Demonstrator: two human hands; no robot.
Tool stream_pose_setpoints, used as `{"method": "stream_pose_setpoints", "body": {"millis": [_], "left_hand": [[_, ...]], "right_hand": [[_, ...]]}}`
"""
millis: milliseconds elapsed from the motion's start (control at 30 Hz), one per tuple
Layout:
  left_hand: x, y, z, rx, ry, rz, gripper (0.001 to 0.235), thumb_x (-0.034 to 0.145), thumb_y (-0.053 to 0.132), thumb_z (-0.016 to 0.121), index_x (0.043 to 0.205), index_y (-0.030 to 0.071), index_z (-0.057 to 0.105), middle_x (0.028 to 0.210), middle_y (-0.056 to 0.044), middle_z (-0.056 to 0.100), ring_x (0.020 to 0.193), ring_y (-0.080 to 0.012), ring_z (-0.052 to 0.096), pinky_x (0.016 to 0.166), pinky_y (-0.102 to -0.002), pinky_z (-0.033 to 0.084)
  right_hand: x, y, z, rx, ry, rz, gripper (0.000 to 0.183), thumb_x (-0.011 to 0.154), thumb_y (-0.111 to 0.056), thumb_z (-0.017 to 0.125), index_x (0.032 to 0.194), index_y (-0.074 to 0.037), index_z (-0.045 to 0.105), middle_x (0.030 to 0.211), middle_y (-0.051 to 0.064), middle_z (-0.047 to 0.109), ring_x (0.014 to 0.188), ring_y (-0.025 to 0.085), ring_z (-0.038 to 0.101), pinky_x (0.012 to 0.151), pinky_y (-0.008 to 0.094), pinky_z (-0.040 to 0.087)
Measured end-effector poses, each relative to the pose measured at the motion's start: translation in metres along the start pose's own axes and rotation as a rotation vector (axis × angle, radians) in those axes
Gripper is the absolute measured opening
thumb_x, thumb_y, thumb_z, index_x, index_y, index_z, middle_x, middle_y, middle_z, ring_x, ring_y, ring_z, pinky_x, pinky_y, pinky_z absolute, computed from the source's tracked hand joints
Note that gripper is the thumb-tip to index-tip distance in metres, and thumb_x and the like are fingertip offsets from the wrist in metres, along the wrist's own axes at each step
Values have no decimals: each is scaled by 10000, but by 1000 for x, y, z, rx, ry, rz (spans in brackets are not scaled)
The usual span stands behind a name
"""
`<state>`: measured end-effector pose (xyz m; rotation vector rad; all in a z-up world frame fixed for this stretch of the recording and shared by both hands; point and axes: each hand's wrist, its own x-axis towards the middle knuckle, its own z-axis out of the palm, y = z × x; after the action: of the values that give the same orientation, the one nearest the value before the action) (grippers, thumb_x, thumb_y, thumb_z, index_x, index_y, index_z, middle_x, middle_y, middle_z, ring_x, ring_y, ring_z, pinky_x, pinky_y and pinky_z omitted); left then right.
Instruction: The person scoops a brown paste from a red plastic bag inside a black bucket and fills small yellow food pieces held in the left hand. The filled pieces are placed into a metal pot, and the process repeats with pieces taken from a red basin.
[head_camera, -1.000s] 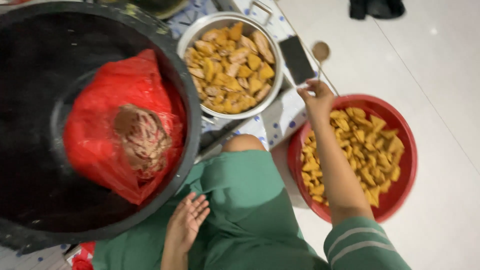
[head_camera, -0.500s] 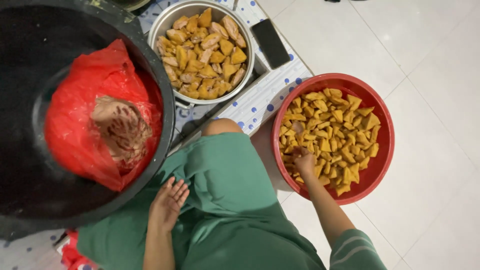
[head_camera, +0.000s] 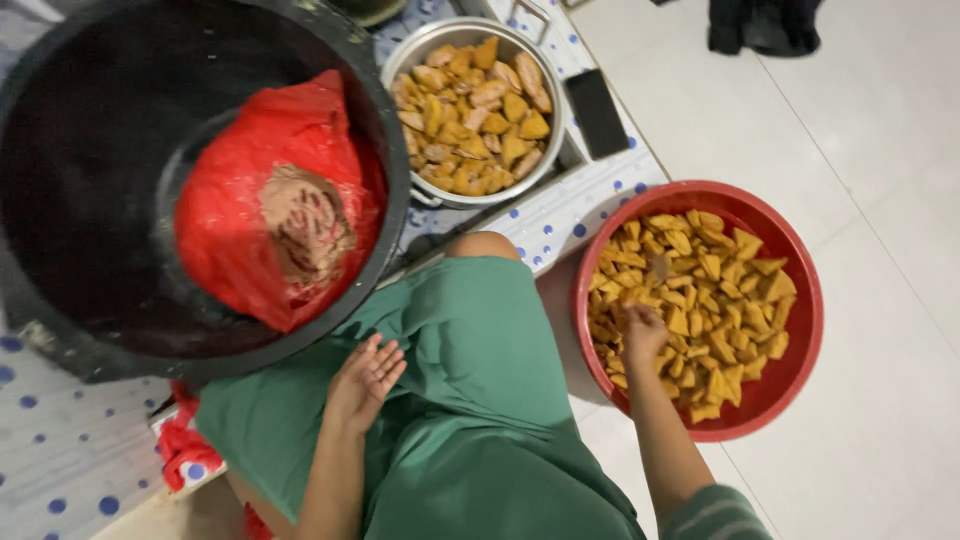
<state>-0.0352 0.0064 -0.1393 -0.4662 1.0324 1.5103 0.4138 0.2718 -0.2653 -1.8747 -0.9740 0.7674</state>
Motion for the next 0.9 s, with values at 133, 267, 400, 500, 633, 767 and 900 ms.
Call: {"method": "stream_pose_setpoints", "body": {"millis": [133, 267, 400, 500, 633, 767, 900], "left_hand": [[-19, -8, 25, 52, 0, 52, 302, 999, 81, 624, 1294, 23, 640, 1299, -343, 614, 1246, -487, 595, 1127, -663, 430], [-44, -23, 64, 293, -56, 184, 345, 970, 100, 683, 1301, 12, 645, 1198, -289, 681, 1082, -403, 684, 997, -605, 548], [-54, -39, 86, 613, -200, 412, 331, 940, 127, 758, 1251, 22, 719, 1118, -234, 733, 996, -309, 735, 879, -448, 642], [-87, -35, 113, 832, -253, 718, 442, 852, 99, 856, 1280, 93, 744, 1109, -149, 753, 992, -209, 744, 844, -322, 645], [-125, -28, 128, 842, -273, 874, 618, 760, 121, 941, 1333, 84, 710, 1148, -181, 723, 1015, -274, 741, 863, -324, 643], [-138, -27, 123, 874, -251, 908, 630, 719, 102, 957, 1296, 30, 714, 1043, -195, 702, 926, -318, 752, 772, -324, 660], [-143, -25, 118, 834, -213, 838, 584, 700, 121, 968, 1222, -8, 739, 998, -177, 746, 857, -261, 759, 714, -281, 664]], "right_hand": [[-16, -93, -6, 323, -9, -15, 253, 903, -165, 878, 1054, -43, 716, 930, 51, 686, 880, 151, 627, 837, 304, 503], [-64, -197, -4, 415, -112, -118, 144, 910, -106, 855, 1002, -89, 745, 894, -17, 683, 833, 68, 637, 799, 227, 482], [-163, -310, -6, 476, -375, -3, 140, 861, -134, 842, 918, -195, 730, 706, -111, 608, 531, -26, 512, 459, 145, 331], [-202, -301, 7, 433, -704, 122, 133, 843, -125, 843, 908, -163, 733, 570, -89, 503, 365, -6, 360, 342, 139, 260], [-247, -289, 14, 431, -867, 107, 152, 807, -42, 876, 906, -52, 761, 565, -33, 489, 335, 17, 335, 299, 170, 242], [-269, -284, 15, 398, -977, 108, 211, 767, -3, 894, 913, 22, 744, 622, 4, 517, 330, -4, 333, 291, 161, 249], [-278, -288, 11, 361, -1037, 115, 218, 749, -4, 906, 897, 33, 750, 599, 18, 528, 330, 5, 331, 292, 165, 243]]}}
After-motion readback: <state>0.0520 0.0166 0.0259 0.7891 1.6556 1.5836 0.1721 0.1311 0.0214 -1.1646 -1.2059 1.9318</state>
